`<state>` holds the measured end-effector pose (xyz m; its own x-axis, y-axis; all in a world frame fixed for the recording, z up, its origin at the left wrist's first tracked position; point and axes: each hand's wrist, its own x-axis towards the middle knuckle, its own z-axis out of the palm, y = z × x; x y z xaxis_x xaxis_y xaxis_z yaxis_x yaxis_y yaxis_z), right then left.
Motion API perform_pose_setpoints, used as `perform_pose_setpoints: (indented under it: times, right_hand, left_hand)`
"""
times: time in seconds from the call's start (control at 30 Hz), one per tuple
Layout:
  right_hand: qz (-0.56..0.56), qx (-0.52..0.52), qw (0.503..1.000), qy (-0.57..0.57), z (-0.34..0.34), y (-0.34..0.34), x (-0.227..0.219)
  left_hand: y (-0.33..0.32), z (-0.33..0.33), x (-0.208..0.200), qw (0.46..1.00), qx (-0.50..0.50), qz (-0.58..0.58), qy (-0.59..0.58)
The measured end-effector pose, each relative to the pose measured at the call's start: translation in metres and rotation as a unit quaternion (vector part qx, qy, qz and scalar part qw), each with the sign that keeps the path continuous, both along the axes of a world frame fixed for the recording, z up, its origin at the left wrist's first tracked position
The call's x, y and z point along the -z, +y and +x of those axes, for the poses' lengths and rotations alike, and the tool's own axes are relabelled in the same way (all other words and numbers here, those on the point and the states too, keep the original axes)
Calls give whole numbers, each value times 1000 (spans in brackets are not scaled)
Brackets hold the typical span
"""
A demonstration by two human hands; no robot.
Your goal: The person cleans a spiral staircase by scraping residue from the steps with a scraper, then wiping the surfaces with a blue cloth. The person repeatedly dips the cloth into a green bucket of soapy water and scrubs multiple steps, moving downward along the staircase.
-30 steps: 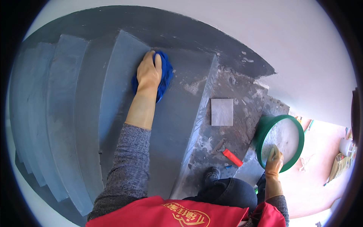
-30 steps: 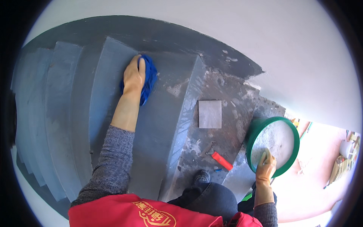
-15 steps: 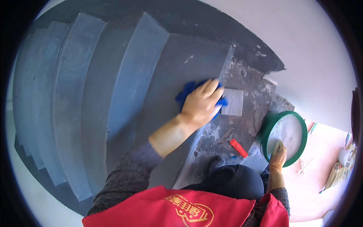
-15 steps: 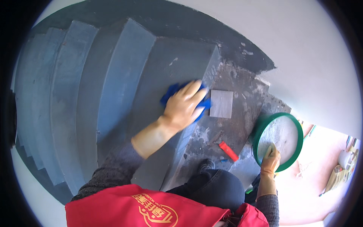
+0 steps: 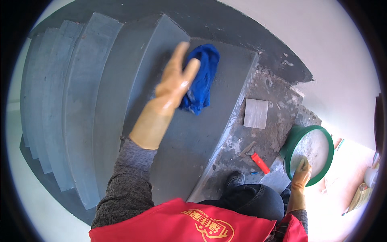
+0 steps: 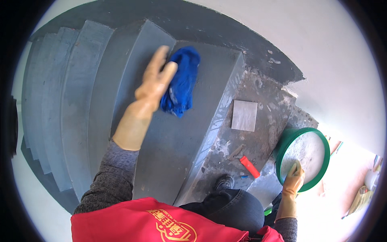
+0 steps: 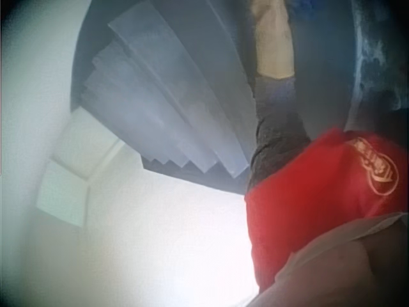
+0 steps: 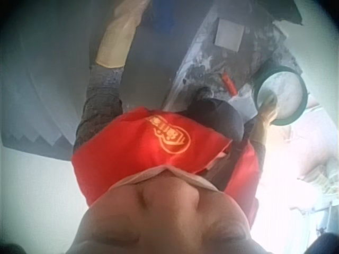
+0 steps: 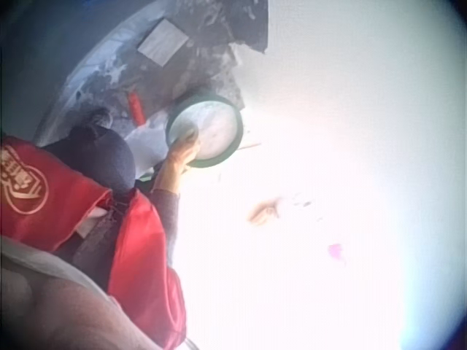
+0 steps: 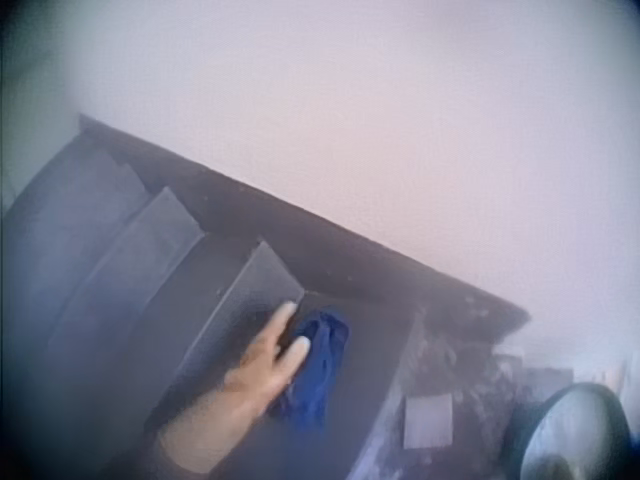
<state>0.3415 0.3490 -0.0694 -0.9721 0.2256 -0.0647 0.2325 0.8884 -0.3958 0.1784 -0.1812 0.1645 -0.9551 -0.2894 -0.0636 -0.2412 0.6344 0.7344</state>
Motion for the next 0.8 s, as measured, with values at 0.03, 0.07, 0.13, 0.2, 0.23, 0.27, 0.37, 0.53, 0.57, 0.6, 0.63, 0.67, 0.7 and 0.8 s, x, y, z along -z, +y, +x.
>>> perform_pose_setpoints:
  times: [0.03,0.07,0.13,0.2,0.23,0.27,0.37,0.53,0.57,0.6,0.63,0.67,0.7,0.8]
  right_hand:
    - [3,-7,1000,14,1,1,1]
    - [7,-10,1000,21,1,1,2]
    - [16,-27,999,41,4,2,5]
    - [10,-16,1000,18,6,3,7]
    - [6,-15,999,41,6,3,8]
    - [5,-15,999,38,5,3,7]
    - [7,-8,1000,-2,0,0,-4]
    - [5,-90,987,132,-8,-31,-50]
    - [46,-145,971,186,-1,-47,-60]
    - [-35,-223,958,176,2,-64,-65]
    - [-126,-293,928,192,8,-82,-70]
    - [-159,-328,929,67,11,-102,-69]
    - [-190,-365,910,-42,16,-122,-66]
    - [-32,-415,903,-107,23,-159,-49]
  left_hand:
    - [9,-8,11,994,81,-75,-20]
    - [20,-15,28,947,127,-294,-30]
    - [20,-35,54,870,150,-468,-27]
    - [-5,-84,71,885,45,-464,10]
    - [-13,-98,81,872,21,-485,67]
    - [-21,-107,87,876,34,-469,109]
    - [-33,-75,88,880,104,-451,105]
    - [-12,114,59,854,186,-470,127]
    - [-10,131,58,865,192,-437,153]
    - [-12,136,59,872,186,-436,119]
    - [-15,125,62,879,190,-424,103]
    - [-20,100,68,872,171,-440,129]
    - [-25,65,75,869,151,-450,138]
    - [-38,-65,102,875,39,-450,174]
